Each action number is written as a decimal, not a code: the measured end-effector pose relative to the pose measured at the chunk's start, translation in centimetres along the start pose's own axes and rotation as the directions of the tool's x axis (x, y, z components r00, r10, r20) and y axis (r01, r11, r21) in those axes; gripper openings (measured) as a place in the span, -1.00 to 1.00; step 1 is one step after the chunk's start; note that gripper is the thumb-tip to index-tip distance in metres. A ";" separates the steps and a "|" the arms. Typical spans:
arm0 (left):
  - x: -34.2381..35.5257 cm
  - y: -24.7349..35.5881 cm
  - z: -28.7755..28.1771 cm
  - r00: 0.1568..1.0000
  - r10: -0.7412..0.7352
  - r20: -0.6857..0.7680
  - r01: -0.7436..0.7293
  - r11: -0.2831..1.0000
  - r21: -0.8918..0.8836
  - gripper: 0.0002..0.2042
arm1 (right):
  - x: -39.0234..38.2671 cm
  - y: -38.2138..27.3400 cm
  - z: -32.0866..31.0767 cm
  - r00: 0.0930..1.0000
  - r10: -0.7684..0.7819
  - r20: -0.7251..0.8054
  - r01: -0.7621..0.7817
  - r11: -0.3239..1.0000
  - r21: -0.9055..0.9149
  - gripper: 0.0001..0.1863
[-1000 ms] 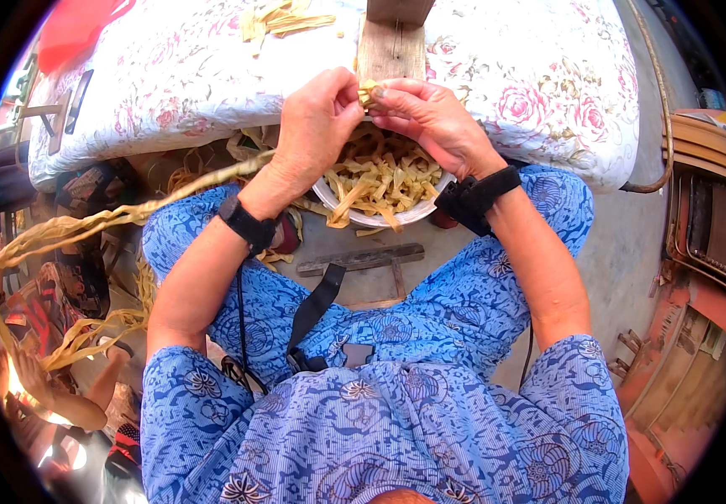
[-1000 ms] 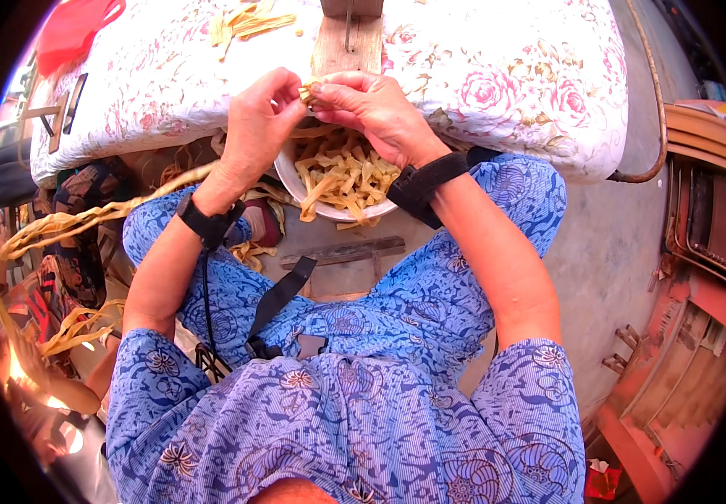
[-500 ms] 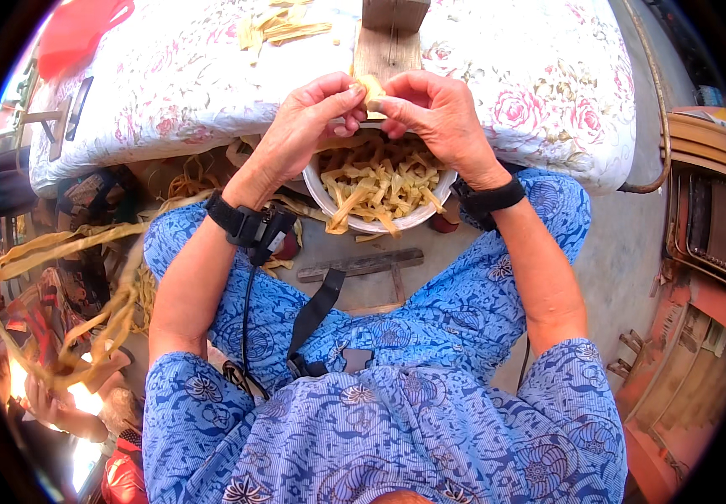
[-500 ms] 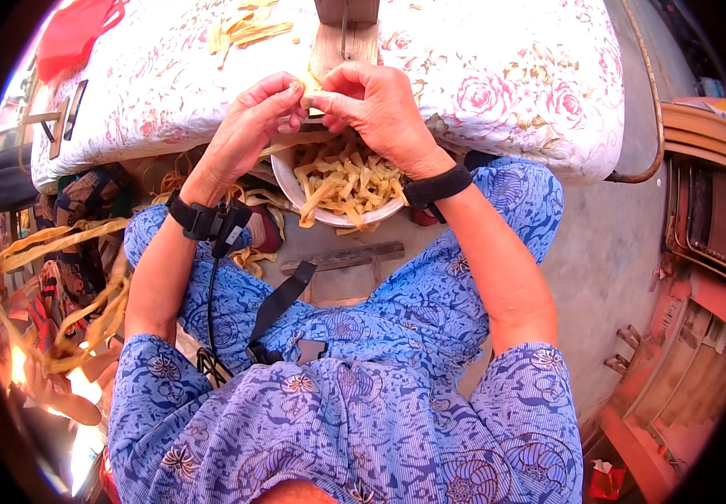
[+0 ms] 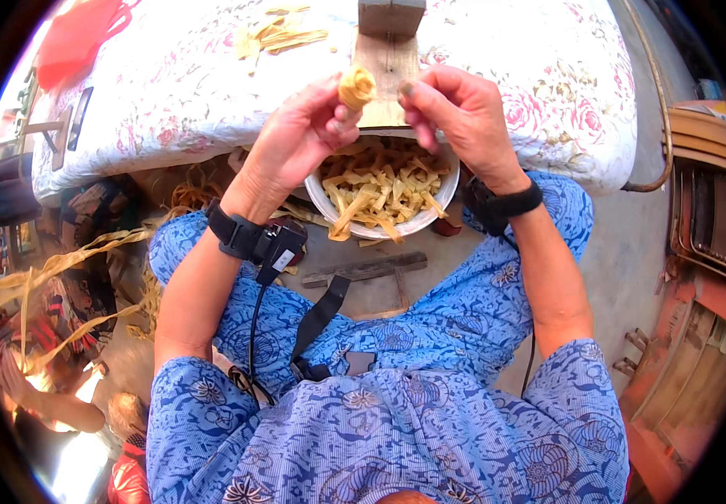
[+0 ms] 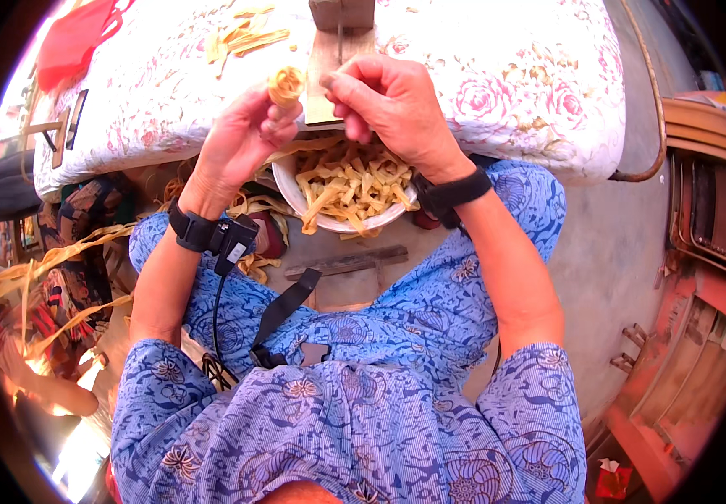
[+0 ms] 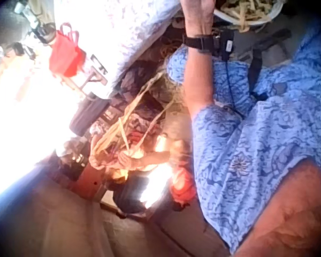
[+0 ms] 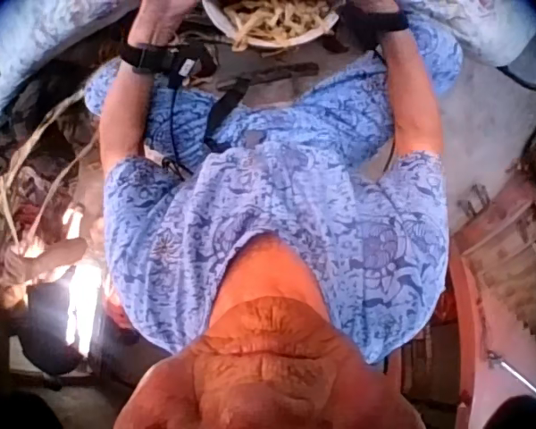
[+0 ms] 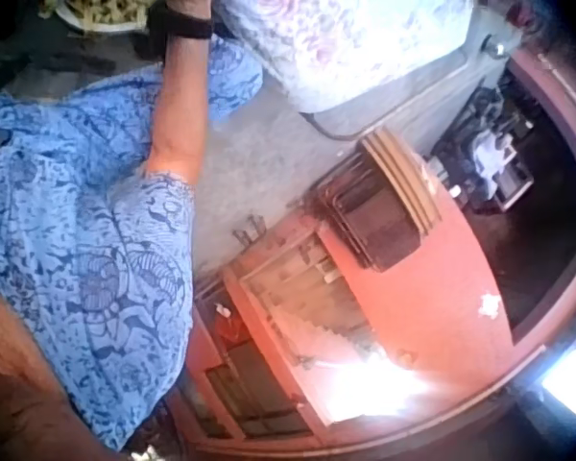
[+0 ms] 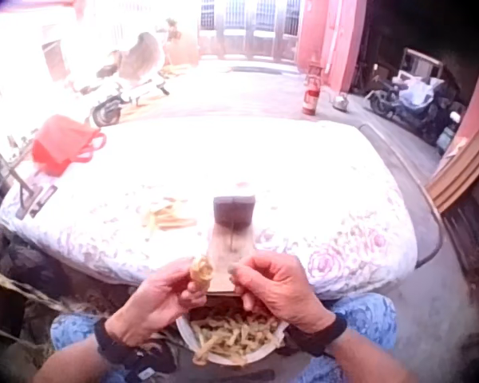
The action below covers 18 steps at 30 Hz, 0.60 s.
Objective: The person splits and peels thin strips of plant material by hand using a wooden jig.
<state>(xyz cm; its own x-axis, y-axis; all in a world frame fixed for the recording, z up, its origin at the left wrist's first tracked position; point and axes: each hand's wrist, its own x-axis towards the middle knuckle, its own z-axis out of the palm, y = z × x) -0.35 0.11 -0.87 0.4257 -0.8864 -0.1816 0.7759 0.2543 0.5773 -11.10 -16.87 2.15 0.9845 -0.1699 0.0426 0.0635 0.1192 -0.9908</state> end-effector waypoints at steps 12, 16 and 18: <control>-0.1 -0.6 1.0 0.979 0.107 -0.173 -0.043 0.940 0.338 -0.85 | 0.5 0.7 1.8 0.986 -0.142 -0.086 0.113 0.952 -0.284 -0.85; -0.1 -0.9 1.2 0.953 0.238 -0.190 -0.084 0.804 0.589 -0.87 | 0.5 0.9 2.0 0.989 -0.147 -0.029 0.121 0.896 -0.428 -0.83; -0.1 -1.3 1.0 0.930 0.331 -0.156 -0.121 0.681 0.722 -0.88 | 0.3 1.0 2.3 0.989 -0.141 -0.035 0.115 0.907 -0.406 -0.82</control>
<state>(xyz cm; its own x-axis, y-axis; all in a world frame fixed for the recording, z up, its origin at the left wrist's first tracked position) -1.86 -0.53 -0.82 0.7260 -0.6800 -0.1023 0.1405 0.0011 0.9901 -10.38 -14.55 1.46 0.9594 -0.2194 0.1773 0.1041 -0.3088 -0.9454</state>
